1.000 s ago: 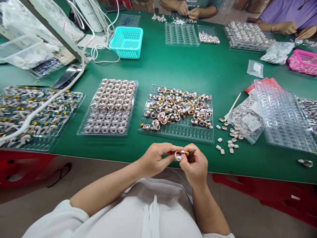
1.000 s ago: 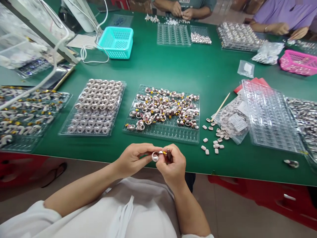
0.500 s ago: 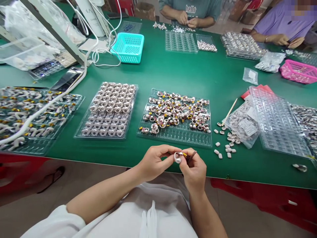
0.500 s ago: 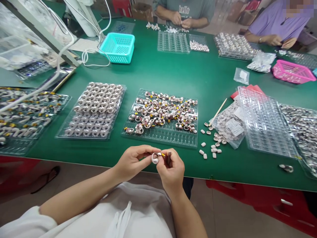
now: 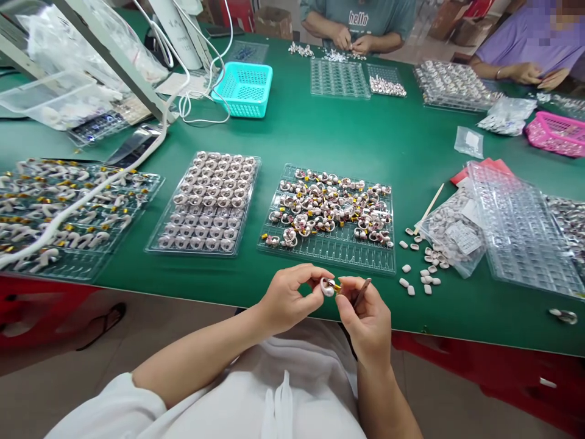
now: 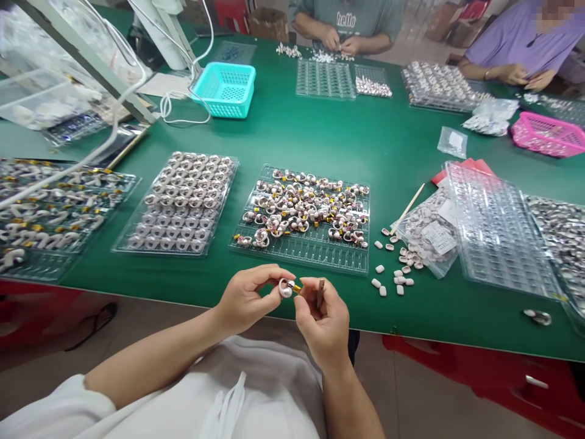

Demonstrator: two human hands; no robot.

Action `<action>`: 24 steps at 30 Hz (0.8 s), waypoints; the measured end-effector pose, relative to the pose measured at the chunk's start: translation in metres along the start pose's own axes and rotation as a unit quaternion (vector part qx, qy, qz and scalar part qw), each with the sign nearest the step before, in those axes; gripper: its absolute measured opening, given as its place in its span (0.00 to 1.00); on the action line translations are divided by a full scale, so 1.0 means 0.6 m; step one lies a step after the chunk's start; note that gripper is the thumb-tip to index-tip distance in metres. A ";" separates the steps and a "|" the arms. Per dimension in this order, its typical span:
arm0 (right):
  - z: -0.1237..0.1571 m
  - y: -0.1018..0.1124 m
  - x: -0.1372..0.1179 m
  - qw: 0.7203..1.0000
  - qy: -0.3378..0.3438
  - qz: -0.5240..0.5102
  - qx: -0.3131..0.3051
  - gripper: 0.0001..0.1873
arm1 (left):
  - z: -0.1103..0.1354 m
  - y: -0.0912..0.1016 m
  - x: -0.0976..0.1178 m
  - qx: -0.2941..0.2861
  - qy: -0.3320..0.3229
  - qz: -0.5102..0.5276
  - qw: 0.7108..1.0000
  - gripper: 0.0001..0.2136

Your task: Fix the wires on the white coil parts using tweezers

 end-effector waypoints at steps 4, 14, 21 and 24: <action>-0.004 -0.007 -0.010 0.999 -0.004 0.005 -0.046 0.05 | 0.003 0.001 0.018 0.010 -0.078 -0.037 0.996 0.09; -0.015 -0.011 0.007 0.986 -0.083 0.023 -0.141 0.10 | 0.013 -0.006 0.036 0.011 -0.181 -0.105 0.978 0.09; -0.009 -0.022 0.021 0.989 -0.076 -0.071 -0.107 0.12 | 0.011 -0.003 0.030 0.035 -0.133 -0.078 0.987 0.08; -0.002 -0.027 0.022 0.990 -0.056 -0.112 -0.063 0.09 | 0.010 -0.001 0.034 0.052 -0.133 -0.070 0.987 0.07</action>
Point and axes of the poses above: each hand's wrist, its own z-axis away from the middle knuckle, its own y-axis out of the back of the hand, x = y × z, the point moved 8 cm from there along -z, towards the middle knuckle, and after that the axes turned 1 degree about -x, right-handed, at the moved point
